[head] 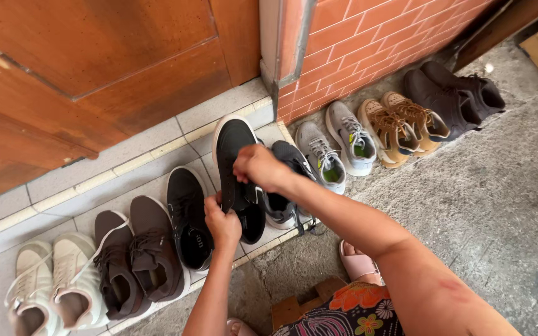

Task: The person unlaces two pairs of shoes on a tiled entryway step, then relaces each shoe with its original laces. The person handles the shoes one at a time, removing laces completely before threading them back through the eyelets and tying them.

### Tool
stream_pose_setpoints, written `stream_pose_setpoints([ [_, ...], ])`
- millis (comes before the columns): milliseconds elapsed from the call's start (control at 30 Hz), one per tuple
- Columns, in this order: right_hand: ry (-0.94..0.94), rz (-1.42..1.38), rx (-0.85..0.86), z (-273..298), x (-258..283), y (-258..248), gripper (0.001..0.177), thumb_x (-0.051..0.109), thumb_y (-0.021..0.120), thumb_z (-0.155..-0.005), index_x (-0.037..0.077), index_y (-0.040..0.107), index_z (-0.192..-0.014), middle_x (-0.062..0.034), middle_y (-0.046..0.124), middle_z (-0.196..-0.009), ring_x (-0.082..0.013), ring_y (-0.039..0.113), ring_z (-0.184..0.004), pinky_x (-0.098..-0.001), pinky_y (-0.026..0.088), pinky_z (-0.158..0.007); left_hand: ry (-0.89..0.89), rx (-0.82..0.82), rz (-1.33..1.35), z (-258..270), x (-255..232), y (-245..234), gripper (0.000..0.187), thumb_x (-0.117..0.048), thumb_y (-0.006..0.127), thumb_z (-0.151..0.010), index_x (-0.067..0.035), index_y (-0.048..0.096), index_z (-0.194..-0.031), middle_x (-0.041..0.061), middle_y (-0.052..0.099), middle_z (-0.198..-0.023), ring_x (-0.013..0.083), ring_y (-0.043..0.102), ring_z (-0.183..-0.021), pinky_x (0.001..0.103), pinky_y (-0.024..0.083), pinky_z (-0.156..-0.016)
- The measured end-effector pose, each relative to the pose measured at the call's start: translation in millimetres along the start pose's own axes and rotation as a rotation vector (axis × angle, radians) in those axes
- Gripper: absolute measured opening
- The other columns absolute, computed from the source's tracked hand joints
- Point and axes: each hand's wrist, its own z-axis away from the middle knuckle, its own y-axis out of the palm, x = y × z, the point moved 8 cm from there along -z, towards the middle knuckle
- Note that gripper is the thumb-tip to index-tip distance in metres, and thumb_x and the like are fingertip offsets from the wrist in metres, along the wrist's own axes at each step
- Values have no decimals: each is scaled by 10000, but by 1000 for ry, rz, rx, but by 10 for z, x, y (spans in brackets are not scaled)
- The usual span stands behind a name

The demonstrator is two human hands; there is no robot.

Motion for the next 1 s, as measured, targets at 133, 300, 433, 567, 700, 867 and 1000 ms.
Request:
stream_pose_setpoints([
  [133,-362,-237,25,107,789,-355,88,-50,580,-830,-38,656,-786,-190,710,-843,-253,680,-665,-378,563,-619,13,-22,-14,-64,-39,-21,395,76,598,-752,-5,616,-1138,223,694,-1084,426,669,-1045,469,504,-933],
  [300,-265,-721,26,197,920,-549,57,-87,586,-799,-67,635,-821,-219,680,-876,-268,631,-715,-408,525,-674,98,-32,53,-179,-227,59,427,100,592,-763,11,593,-1180,211,663,-1091,392,656,-1040,449,500,-932],
  [433,-741,799,173,268,1002,161,53,-7,661,-798,-48,645,-767,-233,642,-791,-317,603,-727,-426,513,-674,178,-67,-25,-250,-440,37,399,96,609,-795,24,571,-1185,211,628,-1075,417,609,-1030,462,495,-902],
  [567,-454,496,78,211,910,178,88,20,625,-800,-36,624,-732,-206,654,-751,-259,621,-631,-394,507,-619,211,-95,-63,-201,-400,-23,447,116,579,-773,52,558,-1215,250,577,-1108,429,584,-1039,471,492,-920],
  [700,-362,-468,24,251,1416,-294,112,-54,534,-835,-53,646,-833,-176,647,-772,-233,598,-627,-349,439,-530,143,-108,-122,-178,-181,-95,409,108,583,-764,36,564,-1166,238,592,-1109,435,570,-1066,478,480,-940],
  [867,-541,-498,126,390,1870,-409,193,-125,490,-865,-45,635,-767,-187,680,-851,-180,585,-620,-292,448,-508,-80,-51,-84,-69,177,-104,344,85,595,-806,11,565,-1141,230,581,-1114,421,591,-1015,469,487,-914],
  [1000,46,372,247,229,979,-16,79,4,683,-763,16,747,-809,-128,748,-799,-227,696,-636,-338,576,-555,-45,-81,-7,-83,127,-145,355,84,603,-815,-6,564,-1157,222,584,-1137,421,620,-1021,469,499,-902],
])
